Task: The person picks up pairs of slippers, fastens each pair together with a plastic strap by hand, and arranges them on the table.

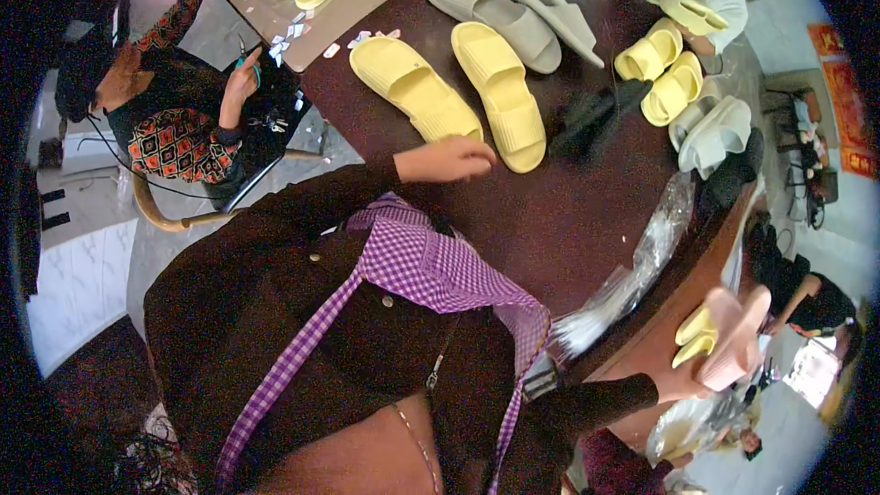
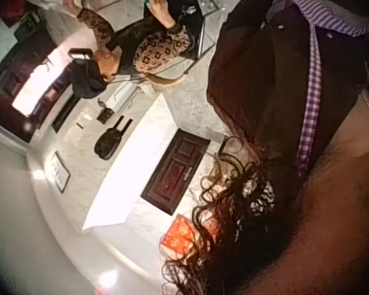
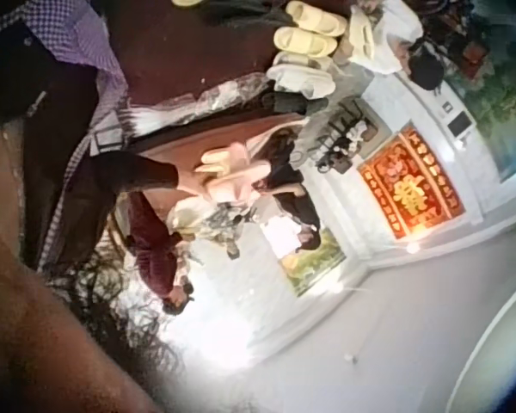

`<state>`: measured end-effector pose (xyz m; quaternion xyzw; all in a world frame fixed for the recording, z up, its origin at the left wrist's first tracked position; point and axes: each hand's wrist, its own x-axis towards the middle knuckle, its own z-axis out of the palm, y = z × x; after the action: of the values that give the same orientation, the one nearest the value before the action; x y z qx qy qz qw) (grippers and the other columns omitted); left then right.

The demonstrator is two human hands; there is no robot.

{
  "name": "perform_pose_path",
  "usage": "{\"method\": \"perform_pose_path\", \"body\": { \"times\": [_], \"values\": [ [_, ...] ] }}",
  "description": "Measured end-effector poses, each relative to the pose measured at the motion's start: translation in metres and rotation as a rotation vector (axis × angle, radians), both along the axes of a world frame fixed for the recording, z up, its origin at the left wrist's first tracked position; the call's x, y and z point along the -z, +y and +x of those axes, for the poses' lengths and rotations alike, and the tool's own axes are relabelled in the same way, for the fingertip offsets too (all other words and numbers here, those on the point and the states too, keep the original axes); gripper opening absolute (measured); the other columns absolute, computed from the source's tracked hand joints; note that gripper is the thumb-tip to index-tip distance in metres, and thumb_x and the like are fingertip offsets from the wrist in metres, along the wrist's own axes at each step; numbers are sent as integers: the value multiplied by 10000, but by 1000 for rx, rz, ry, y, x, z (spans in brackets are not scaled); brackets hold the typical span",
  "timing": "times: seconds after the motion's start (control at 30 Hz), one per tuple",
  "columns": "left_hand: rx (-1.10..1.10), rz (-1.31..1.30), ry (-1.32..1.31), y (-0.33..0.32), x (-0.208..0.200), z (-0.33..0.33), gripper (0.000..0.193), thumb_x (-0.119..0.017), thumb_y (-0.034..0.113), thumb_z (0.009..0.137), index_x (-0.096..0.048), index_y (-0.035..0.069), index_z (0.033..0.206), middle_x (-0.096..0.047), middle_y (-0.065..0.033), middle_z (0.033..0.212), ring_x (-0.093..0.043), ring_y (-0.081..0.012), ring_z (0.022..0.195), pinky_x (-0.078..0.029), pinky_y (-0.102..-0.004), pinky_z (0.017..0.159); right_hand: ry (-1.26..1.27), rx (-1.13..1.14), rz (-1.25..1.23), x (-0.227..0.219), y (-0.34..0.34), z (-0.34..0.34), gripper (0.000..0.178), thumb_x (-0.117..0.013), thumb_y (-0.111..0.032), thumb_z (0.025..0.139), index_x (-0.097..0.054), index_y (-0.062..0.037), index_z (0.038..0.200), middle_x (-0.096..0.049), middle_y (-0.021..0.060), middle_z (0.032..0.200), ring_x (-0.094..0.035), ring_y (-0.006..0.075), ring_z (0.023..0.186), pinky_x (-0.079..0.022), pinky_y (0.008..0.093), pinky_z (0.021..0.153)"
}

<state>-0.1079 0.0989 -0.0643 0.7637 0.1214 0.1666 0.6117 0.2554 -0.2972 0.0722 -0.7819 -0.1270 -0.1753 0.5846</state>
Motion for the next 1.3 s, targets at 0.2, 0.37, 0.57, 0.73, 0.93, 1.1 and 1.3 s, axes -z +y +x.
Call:
{"method": "perform_pose_path", "body": {
  "times": [0.2,0.37,0.57,0.73,0.93,1.1,1.3],
  "values": [
    [-369,-393,384,8,5,-38,328,-538,207,868,-557,-51,1070,-598,-83,785,-583,-136,682,-473,-246,582,392,-267,32,80,27,-54,422,-451,-343,905,-476,-37,1195,-526,139,1155,-520,244,1061,-419,381,941],
    [-606,-656,259,17,-5,-40,406,-551,212,865,-488,-86,1133,-596,-114,845,-585,-159,672,-485,-257,587,1190,-594,144,168,152,-135,371,-568,-185,862,-517,33,1158,-596,148,1057,-577,233,943,-489,355,785],
    [-592,-895,83,43,18,-14,360,-595,193,831,-481,-81,1035,-548,-124,908,-589,-191,673,-495,-276,519,1076,-677,-33,201,252,-214,379,-569,-212,873,-498,33,1153,-612,121,949,-614,198,775,-521,277,588],
    [-364,-889,201,18,29,-6,465,-627,259,822,-434,-12,1148,-538,-139,996,-581,-206,755,-509,-298,581,1205,-763,-126,200,261,-231,348,-579,-219,865,-516,18,1112,-609,78,833,-592,168,684,-515,281,553],
    [-388,-783,218,-25,10,-17,654,-664,273,769,-301,-37,1216,-522,-149,977,-548,-211,706,-493,-332,548,1482,-669,62,200,249,-250,312,-588,-280,865,-545,-12,1020,-604,63,778,-558,156,579,-472,294,492],
    [-486,-882,271,-33,12,-21,724,-676,275,756,-261,-48,1253,-485,-187,1086,-546,-256,793,-497,-365,594,1358,-520,147,185,270,-250,276,-581,-277,862,-514,-28,957,-580,70,731,-520,145,518,-441,285,434],
    [-515,-949,274,-26,15,-12,649,-669,253,763,-330,-73,1211,-456,-207,1132,-539,-284,856,-493,-386,605,1334,-514,38,191,281,-234,231,-577,-268,848,-531,-46,892,-549,38,656,-474,126,485,-402,276,443]
  ]
}}
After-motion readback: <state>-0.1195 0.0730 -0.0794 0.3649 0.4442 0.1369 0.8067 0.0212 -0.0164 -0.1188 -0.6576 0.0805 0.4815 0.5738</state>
